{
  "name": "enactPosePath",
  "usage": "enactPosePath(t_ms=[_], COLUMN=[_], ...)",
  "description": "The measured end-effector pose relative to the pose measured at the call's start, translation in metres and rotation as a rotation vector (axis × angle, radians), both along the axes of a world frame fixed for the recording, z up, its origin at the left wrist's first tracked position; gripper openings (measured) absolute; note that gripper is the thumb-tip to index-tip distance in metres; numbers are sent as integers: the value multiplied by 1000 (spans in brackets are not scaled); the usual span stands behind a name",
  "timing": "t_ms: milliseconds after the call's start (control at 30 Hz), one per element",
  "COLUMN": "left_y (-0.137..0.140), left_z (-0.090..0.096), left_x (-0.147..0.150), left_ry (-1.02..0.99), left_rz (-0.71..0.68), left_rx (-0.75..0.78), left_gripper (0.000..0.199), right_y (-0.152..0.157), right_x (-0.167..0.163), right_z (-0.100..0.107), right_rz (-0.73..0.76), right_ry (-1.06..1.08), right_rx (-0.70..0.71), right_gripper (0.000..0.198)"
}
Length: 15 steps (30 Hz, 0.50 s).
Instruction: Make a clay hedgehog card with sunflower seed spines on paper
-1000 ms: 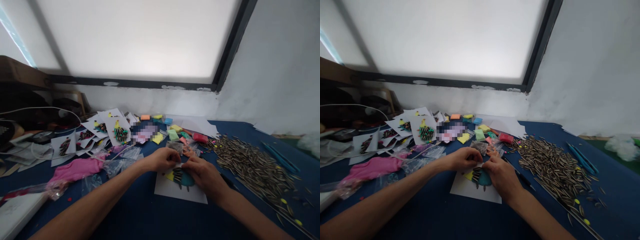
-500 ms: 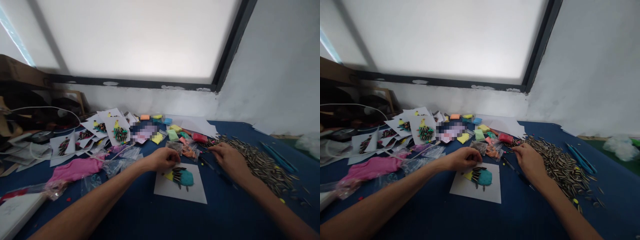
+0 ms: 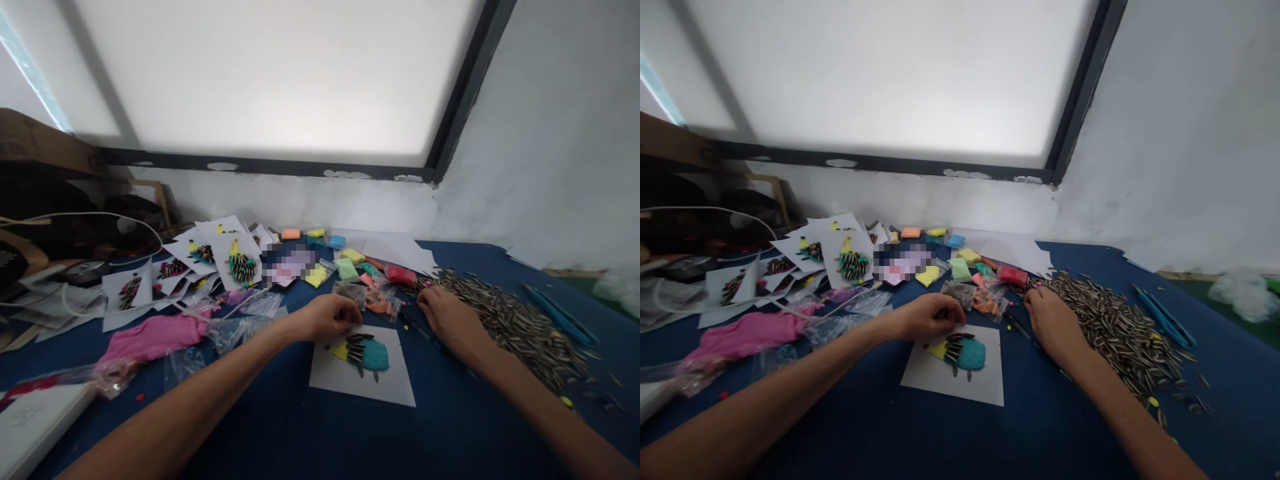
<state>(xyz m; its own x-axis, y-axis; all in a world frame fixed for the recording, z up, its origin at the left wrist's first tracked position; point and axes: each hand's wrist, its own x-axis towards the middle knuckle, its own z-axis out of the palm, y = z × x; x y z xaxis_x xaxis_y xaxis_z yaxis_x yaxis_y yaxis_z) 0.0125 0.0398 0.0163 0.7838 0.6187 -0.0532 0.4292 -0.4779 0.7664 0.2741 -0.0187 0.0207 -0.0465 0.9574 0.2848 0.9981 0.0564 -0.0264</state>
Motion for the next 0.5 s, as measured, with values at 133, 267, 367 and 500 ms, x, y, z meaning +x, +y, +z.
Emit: enactPosePath(t_ms=[133, 267, 367, 500], left_y=[1, 2, 1, 1], left_z=[-3, -4, -4, -3], left_x=[0, 0, 0, -1], left_ry=[-20, -21, -25, -32], left_rz=[-3, -8, -7, -3], left_rx=[3, 28, 25, 17], left_gripper=[24, 24, 25, 25], right_y=[-5, -15, -26, -35], right_x=[-2, -15, -33, -58], right_z=[9, 21, 24, 20], right_rz=[-33, 52, 182, 296], right_ry=[86, 228, 333, 394], right_rx=[8, -39, -133, -197], right_gripper=[17, 17, 18, 16])
